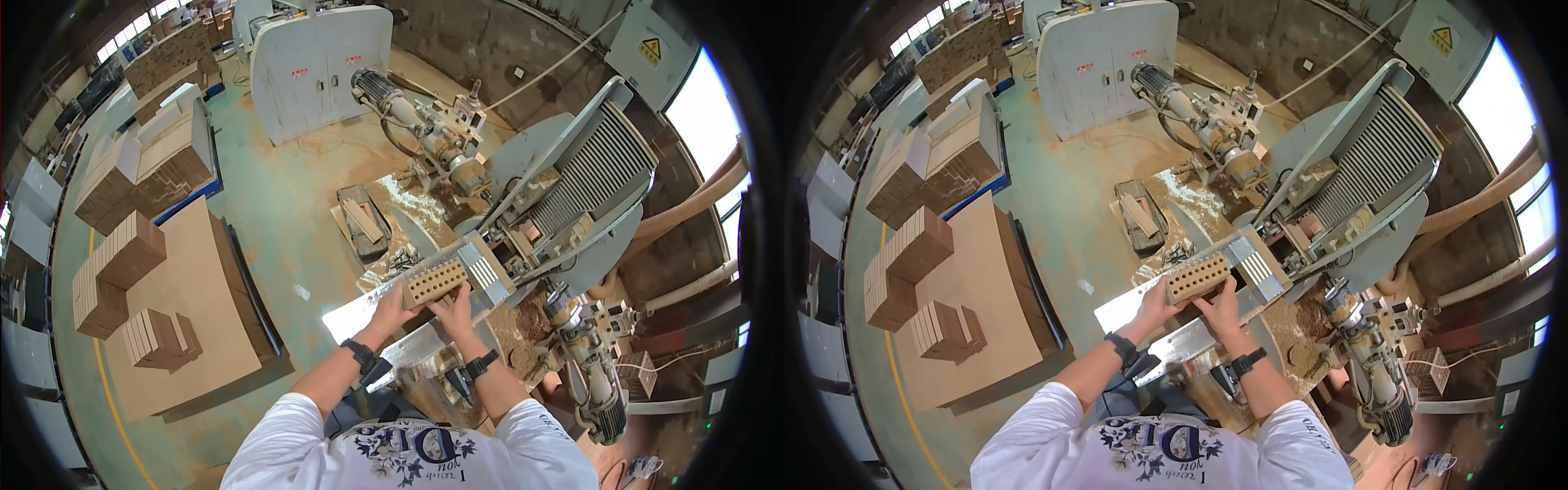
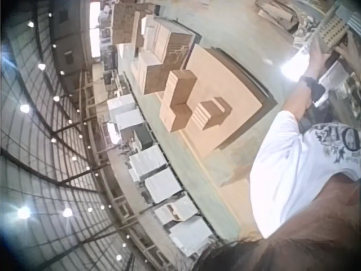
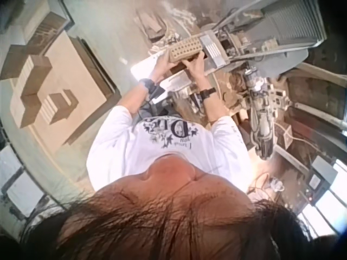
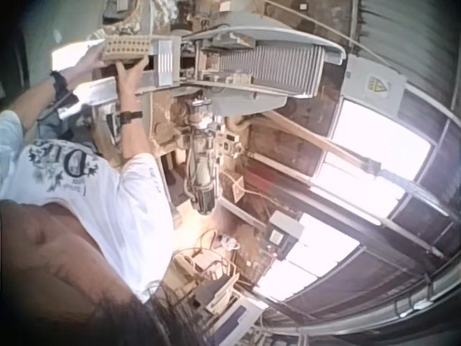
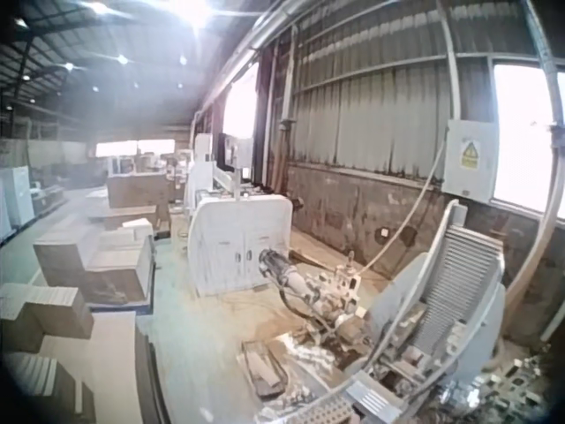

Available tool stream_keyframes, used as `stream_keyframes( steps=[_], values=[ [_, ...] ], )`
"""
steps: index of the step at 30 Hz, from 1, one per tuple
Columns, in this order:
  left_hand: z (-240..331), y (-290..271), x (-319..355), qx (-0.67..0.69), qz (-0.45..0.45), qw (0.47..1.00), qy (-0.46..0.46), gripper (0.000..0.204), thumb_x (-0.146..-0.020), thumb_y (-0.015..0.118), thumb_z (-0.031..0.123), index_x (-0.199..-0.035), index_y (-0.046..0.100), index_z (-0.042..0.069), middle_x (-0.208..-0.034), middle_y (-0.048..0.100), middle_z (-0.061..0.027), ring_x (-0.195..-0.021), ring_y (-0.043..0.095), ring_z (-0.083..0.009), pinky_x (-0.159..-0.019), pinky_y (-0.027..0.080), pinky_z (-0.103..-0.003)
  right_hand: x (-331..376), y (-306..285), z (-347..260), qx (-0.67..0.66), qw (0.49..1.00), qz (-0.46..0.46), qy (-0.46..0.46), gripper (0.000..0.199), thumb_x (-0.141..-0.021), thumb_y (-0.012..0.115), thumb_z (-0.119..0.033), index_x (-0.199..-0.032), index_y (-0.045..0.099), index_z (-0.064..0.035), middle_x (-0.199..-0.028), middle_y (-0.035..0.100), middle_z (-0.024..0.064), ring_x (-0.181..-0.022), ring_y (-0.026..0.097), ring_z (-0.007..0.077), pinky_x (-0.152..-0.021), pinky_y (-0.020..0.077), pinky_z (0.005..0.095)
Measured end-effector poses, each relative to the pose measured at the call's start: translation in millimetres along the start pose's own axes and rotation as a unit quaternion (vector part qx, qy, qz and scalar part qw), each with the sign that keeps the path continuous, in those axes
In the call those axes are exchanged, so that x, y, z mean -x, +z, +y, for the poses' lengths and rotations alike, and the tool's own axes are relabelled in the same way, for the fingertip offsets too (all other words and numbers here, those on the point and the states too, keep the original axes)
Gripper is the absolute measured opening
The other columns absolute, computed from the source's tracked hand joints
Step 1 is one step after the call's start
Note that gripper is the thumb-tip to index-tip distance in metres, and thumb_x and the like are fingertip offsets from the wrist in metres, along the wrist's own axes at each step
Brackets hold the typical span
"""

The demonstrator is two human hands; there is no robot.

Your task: Using woodworking machinery to process and stack wood panels in a factory.

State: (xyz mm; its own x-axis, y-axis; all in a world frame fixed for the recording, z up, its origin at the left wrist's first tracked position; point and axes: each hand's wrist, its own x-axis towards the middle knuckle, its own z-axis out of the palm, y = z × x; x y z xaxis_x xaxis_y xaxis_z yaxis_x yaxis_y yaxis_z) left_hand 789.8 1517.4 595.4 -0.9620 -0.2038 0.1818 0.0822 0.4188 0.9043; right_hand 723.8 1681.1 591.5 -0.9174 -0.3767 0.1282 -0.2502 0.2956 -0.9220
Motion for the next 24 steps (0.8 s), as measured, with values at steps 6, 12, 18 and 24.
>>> stream_keyframes(
  steps=[6,12,18,24],
  values=[
    [-25,7,5,0.073,-0.004,0.994,-0.080,0.064,-0.070,0.074,0.027,-0.120,0.042,0.003,-0.106,0.059,-0.0196,-0.098,0.058,-0.0326,-0.082,0.047,-0.038,-8,3,-17,0.087,0.996,-0.017,0.005,0.076,-0.065,0.077,-0.021,-0.124,0.034,-0.0003,-0.112,0.052,0.0193,-0.103,0.054,0.0328,-0.087,0.0433,0.0386],
    [54,41,25,0.638,0.067,0.719,-0.267,0.042,-0.086,0.056,0.033,-0.115,0.051,0.004,-0.109,0.059,-0.0078,-0.093,0.059,-0.0168,-0.078,0.050,-0.034,-30,-44,-126,0.441,0.872,-0.211,-0.024,0.069,-0.074,0.064,-0.047,-0.123,0.043,-0.0029,-0.100,0.059,0.0243,-0.093,0.058,0.0387,-0.080,0.0463,0.0423],
    [64,42,30,0.756,0.102,0.472,-0.443,0.044,-0.086,0.045,0.042,-0.113,0.051,0.009,-0.109,0.058,-0.0101,-0.097,0.058,-0.0247,-0.083,0.048,-0.041,-67,-20,-115,0.487,0.730,-0.480,-0.001,0.066,-0.077,0.049,-0.061,-0.105,0.062,-0.0030,-0.092,0.063,0.0206,-0.087,0.060,0.0366,-0.077,0.0474,0.0419],
    [37,18,31,0.738,0.142,0.473,-0.460,0.039,-0.084,0.043,0.038,-0.110,0.050,0.010,-0.104,0.057,-0.0110,-0.090,0.058,-0.0291,-0.078,0.048,-0.045,-75,23,-114,0.476,0.727,-0.494,-0.033,0.062,-0.075,0.054,-0.059,-0.102,0.065,-0.0041,-0.095,0.063,0.0212,-0.093,0.059,0.0361,-0.081,0.0462,0.0409]
  ],
)
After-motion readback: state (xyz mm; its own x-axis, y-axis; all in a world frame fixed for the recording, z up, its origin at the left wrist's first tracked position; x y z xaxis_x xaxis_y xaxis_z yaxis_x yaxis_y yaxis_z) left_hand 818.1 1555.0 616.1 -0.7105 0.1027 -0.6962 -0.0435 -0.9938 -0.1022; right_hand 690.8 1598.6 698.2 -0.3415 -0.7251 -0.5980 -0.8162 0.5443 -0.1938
